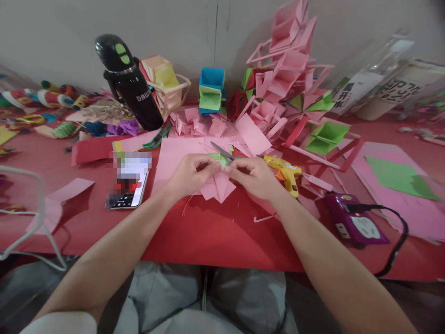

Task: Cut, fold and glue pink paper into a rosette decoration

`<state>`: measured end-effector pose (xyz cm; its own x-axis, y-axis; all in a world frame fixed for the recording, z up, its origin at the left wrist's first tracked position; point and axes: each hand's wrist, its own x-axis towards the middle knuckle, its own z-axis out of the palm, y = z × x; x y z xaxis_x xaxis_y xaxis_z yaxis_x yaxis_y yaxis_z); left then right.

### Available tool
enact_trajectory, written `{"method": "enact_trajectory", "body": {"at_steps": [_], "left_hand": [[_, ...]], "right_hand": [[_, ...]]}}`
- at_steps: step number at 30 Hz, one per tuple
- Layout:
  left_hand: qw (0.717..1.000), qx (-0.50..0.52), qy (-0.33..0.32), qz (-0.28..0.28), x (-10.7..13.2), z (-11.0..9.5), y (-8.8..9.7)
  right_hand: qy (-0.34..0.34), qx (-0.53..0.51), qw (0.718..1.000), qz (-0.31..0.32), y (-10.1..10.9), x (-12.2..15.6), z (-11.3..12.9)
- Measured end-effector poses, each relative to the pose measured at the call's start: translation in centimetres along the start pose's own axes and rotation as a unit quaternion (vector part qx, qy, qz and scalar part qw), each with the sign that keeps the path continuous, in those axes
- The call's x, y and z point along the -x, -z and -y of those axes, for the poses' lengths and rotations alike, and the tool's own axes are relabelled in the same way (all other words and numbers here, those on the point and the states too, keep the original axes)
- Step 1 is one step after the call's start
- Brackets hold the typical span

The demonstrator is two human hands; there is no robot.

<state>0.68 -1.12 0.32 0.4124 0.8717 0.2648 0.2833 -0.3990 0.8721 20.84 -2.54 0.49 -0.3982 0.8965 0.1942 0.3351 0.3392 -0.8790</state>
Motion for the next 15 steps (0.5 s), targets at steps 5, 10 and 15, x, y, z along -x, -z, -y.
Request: {"method": "enact_trajectory", "body": {"at_steps": [5,10,15], "left_hand": [[0.997,-0.033,-0.009,-0.066,0.05,0.19,-0.24],[1.0,-0.004,0.013,-0.022,0.12,0.16,-0.33],[0.993,0.048,0.078,0.072,0.4,-0.29,-0.54]], "right_hand": [[-0.003,-0.029,0.999,-0.039,-0.61,-0.27,-0.31],[-0.028,-0.082,0.992,-0.087,-0.88,-0.52,-0.74],[-0.084,-0.083,0.987,-0.113,-0.91,-0.43,-0.63]]}}
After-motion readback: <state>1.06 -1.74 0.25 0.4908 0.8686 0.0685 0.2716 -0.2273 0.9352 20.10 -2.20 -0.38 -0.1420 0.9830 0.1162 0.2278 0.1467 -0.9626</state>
